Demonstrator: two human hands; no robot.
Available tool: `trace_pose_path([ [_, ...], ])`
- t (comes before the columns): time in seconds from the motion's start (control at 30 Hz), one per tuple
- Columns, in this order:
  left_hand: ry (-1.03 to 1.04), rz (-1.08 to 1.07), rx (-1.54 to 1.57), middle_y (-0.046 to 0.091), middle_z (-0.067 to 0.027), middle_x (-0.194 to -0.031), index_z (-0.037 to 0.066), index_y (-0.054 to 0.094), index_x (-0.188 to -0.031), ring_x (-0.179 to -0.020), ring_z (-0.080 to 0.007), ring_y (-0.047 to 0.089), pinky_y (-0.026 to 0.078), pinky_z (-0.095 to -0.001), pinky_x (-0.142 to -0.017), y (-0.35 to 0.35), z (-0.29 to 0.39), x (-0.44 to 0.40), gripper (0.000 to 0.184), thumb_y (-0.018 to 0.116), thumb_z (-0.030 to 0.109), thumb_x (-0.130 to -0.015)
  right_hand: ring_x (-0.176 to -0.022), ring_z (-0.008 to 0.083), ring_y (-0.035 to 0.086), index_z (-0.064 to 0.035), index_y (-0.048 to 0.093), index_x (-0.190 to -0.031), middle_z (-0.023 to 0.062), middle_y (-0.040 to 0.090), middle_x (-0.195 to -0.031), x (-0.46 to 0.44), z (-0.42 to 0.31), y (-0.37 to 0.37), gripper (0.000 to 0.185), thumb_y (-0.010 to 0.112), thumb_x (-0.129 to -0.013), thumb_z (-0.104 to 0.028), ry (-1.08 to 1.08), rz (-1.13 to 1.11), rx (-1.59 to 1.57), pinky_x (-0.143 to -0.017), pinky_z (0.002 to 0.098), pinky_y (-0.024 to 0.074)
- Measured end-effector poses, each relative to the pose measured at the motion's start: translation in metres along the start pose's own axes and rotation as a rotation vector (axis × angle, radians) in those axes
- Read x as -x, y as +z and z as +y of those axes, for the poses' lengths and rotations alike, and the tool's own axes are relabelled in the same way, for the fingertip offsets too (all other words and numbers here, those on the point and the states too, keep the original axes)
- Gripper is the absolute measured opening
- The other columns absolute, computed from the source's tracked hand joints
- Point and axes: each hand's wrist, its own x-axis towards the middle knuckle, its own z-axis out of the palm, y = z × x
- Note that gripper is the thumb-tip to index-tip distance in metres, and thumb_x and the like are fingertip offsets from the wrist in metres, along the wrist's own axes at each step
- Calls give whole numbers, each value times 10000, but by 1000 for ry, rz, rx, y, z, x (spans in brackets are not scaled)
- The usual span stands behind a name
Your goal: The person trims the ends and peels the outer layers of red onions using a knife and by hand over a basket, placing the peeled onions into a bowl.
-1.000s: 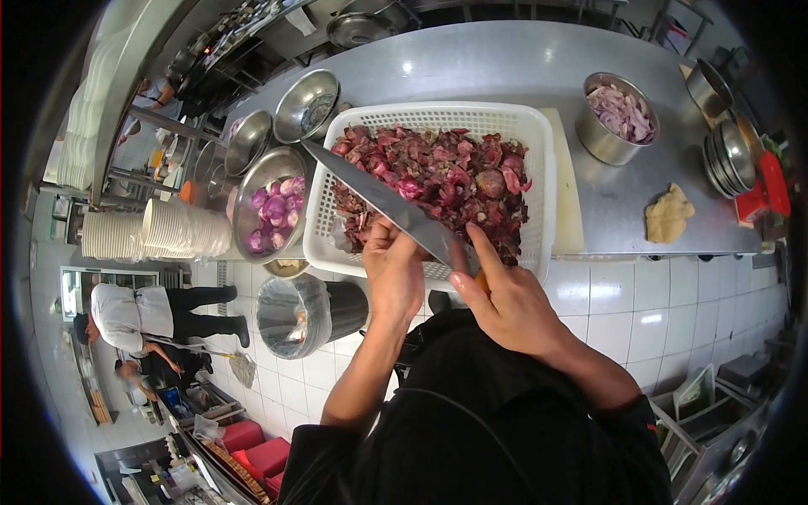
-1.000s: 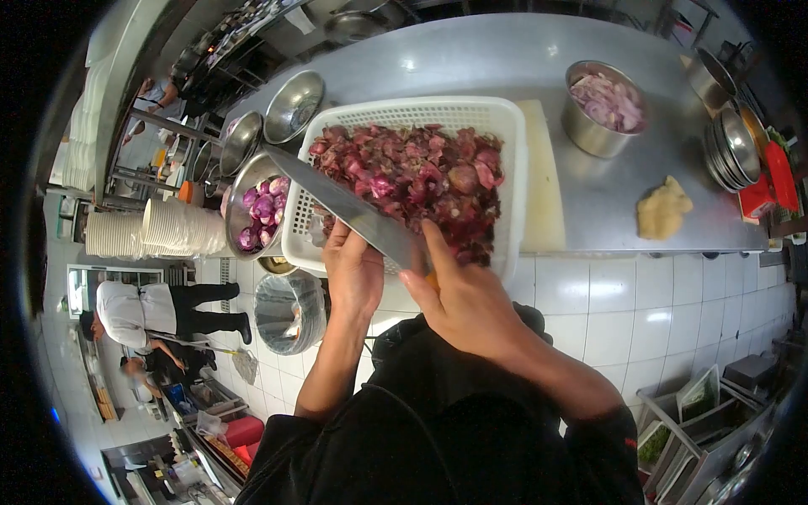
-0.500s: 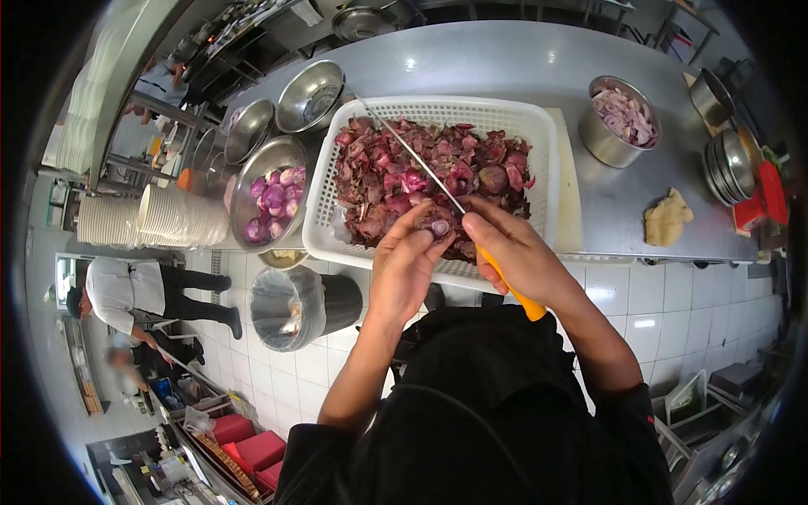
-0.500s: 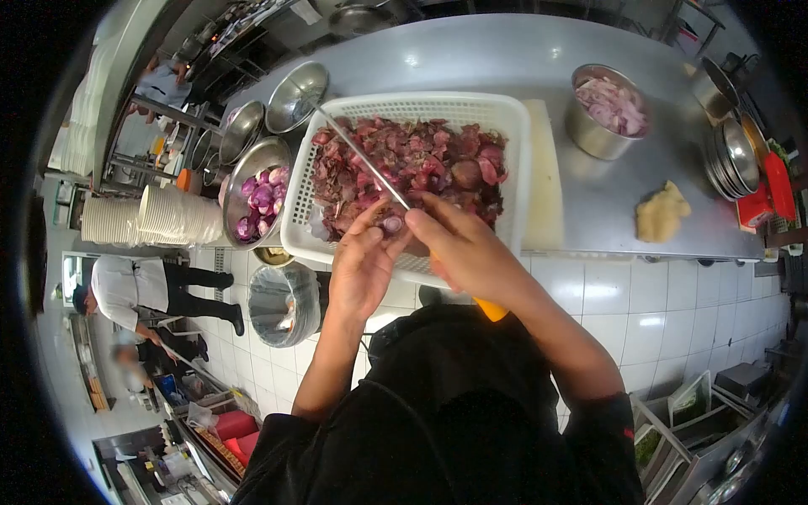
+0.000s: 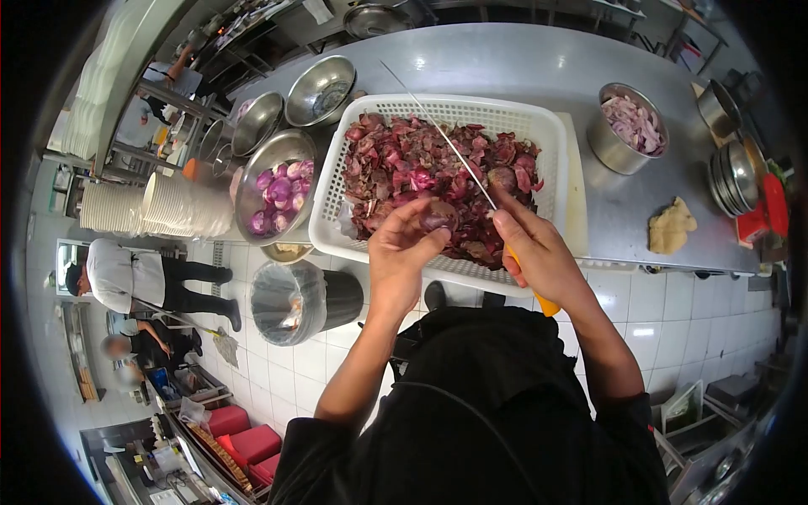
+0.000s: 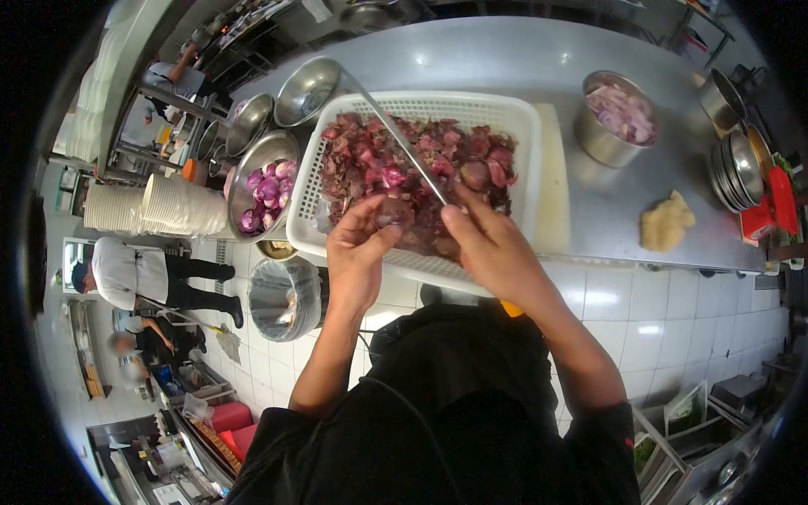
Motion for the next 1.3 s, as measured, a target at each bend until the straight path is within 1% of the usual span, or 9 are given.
trace_pose_path([
  [0.07, 7, -28, -105, 681, -77, -1085, -39, 587, -1275, -966, -119, 640, 511, -267, -882, 1, 4, 0, 463, 684, -113, -828, -659, 148, 564, -37, 404, -1488, 73, 569, -741, 4, 1, 0, 624, 537, -1003, -407, 5, 51, 57, -656, 302, 470],
  [0.17, -3, -47, -162, 684, -72, -1083, -44, 607, -1252, -957, -115, 640, 512, -264, -871, 2, 6, 0, 433, 696, -94, -831, -721, 211, 626, -5, 407, -1469, 139, 616, -777, 12, 6, 6, 623, 573, -987, -362, -183, 84, 169, -718, 327, 488],
  [0.3, -105, -108, -65, 688, -58, -1084, -43, 627, -1228, -960, -118, 642, 511, -265, -875, 0, 8, -2, 397, 706, -66, -839, -737, 376, 685, 26, 398, -1448, 227, 649, -784, 25, -6, 12, 634, 640, -938, -262, -375, 39, 265, -690, 382, 513],
  [0.4, -97, -48, 2, 694, -52, -1075, -44, 624, -1232, -962, -118, 644, 512, -266, -878, 11, 15, 3, 402, 700, -64, -838, -701, 394, 680, 62, 368, -1449, 218, 649, -757, 30, -6, 18, 670, 649, -931, -259, -493, 35, 303, -658, 398, 520],
  [0.63, -7, -58, -140, 695, -49, -1065, -32, 610, -1257, -952, -112, 647, 516, -273, -875, 11, 21, 8, 477, 728, -54, -796, -632, 346, 669, 43, 329, -1486, 196, 619, -692, 27, 4, 24, 712, 649, -936, -275, -640, 54, 358, -605, 371, 500],
  [0.83, 56, -82, -209, 667, -68, -1089, -26, 567, -1261, -1000, -138, 643, 531, -277, -837, 6, 19, 8, 524, 724, -104, -767, -695, 358, 694, 91, 364, -1439, 218, 664, -797, 33, -5, 19, 692, 656, -930, -276, -514, -5, 308, -669, 391, 530],
  [1.03, 196, -83, -251, 526, -120, -1277, -1, 521, -1233, -1097, -206, 633, 574, -294, -884, 13, 15, 6, 569, 708, -208, -738, -514, 109, 505, 53, 334, -1487, 37, 542, -629, 36, -3, 8, 633, 528, -1009, -314, -170, -115, -236, -531, 267, 431],
  [1.13, 269, -103, -219, 508, -118, -1282, 2, 546, -1209, -1134, -207, 610, 572, -303, -890, 14, 6, 4, 529, 704, -202, -747, -479, 64, 411, 41, 324, -1500, -5, 449, -578, 36, -6, 6, 637, 459, -1038, -376, -79, -131, -327, -485, 227, 352],
  [1.3, 328, -155, -297, 475, -111, -1312, -1, 582, -1187, -1182, -175, 553, 535, -315, -945, 19, 9, 6, 415, 674, -157, -814, -479, 70, 435, 18, 310, -1518, -5, 452, -572, 33, -2, 9, 639, 418, -1048, -401, -89, -179, -329, -474, 234, 360],
])
